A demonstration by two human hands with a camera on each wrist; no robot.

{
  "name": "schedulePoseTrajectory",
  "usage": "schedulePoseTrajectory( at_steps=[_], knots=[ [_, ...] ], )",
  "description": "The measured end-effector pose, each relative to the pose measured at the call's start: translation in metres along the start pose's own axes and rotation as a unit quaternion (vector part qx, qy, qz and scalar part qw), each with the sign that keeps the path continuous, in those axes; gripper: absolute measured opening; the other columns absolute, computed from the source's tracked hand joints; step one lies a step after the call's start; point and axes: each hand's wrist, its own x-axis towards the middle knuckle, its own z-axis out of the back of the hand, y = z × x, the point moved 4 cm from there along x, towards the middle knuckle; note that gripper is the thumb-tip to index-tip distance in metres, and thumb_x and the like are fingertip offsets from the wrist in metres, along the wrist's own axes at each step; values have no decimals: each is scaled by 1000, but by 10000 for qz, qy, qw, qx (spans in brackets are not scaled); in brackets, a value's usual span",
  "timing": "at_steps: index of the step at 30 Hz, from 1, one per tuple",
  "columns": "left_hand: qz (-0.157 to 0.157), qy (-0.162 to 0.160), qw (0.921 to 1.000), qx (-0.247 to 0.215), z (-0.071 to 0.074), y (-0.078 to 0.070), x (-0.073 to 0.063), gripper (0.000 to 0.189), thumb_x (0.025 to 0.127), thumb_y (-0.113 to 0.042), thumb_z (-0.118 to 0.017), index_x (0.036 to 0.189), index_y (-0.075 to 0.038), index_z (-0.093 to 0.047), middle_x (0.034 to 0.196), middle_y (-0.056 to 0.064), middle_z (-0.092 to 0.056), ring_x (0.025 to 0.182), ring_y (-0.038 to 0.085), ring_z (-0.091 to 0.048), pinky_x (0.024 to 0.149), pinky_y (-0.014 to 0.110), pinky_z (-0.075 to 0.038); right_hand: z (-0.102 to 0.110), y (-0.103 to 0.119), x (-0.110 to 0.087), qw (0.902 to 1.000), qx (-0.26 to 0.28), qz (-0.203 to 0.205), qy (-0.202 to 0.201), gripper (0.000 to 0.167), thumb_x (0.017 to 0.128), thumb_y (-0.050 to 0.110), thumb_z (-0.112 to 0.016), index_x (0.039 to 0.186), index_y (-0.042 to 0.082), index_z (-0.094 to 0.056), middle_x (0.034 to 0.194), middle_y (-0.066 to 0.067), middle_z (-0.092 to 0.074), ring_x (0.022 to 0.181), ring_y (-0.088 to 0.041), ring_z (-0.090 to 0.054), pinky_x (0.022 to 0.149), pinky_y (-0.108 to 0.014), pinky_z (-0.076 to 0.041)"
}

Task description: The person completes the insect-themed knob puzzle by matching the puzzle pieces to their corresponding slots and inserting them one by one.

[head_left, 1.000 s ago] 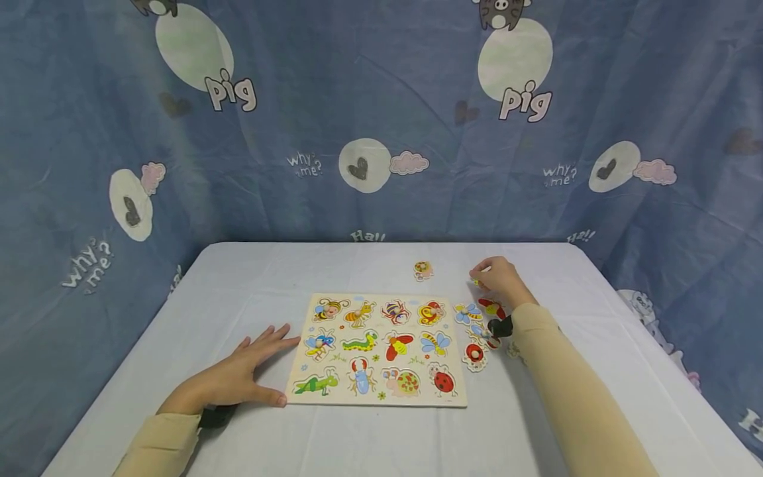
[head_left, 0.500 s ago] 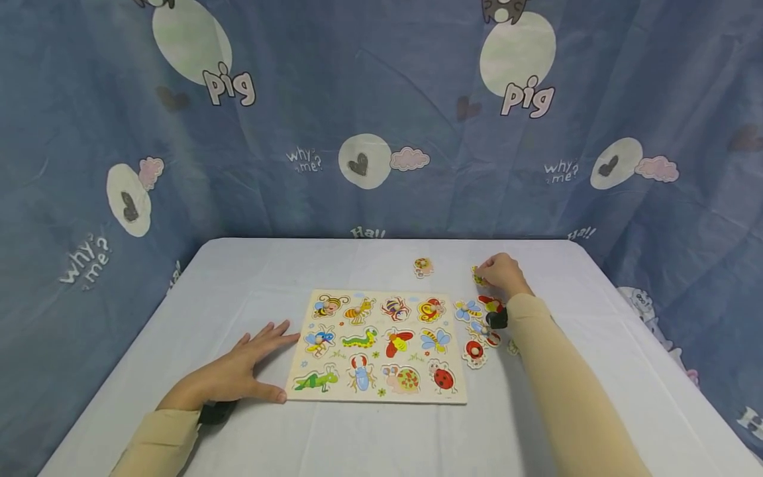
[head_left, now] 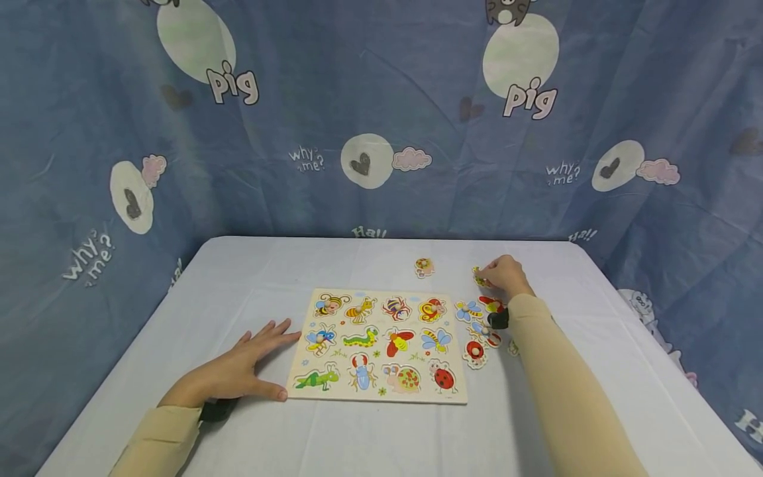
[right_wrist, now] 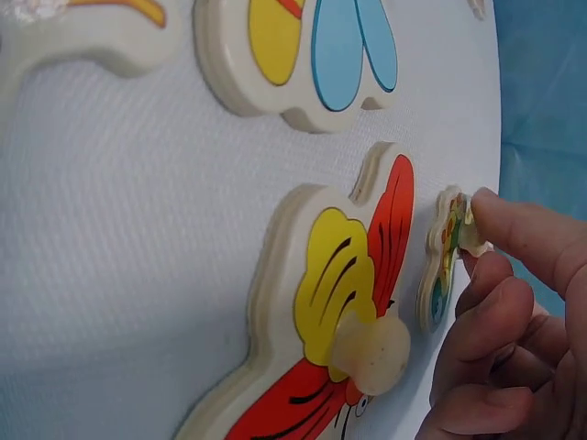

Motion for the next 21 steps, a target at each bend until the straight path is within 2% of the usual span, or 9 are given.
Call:
schedulePoseTrajectory(
  at_steps=[7, 17, 21],
  knots=[
    [-55, -4, 10000, 50, 1, 0, 0, 108, 72, -51, -96, 162, -18, -48, 178, 22, -21, 165, 55, -6, 123, 84, 2, 0, -2, 1, 9998, -67, -184, -34, 34, 99, 33, -77, 86, 3, -68, 64, 0, -56, 69, -18, -53, 69, -31, -45],
    [-90, 7, 10000, 17, 2, 1, -1, 108, 73, -53, -95, 163, -19, -47, 179, 23, -20, 164, 56, -5, 123, 84, 2, 0, -2, 3, 9992, -127, -361, -78, 33, 98, 31, -76, 93, 1, -66, 80, -6, -60, 79, -22, -56, 73, -32, -47],
    [-84, 6, 10000, 21, 2, 0, -1, 108, 73, -53, -95, 163, -19, -47, 179, 22, -20, 165, 56, -5, 123, 84, 2, 1, -1, 3, 9992, -118, -380, -48, 31, 98, 30, -75, 93, 0, -68, 78, -6, -62, 79, -21, -56, 73, -32, -46]
  ],
)
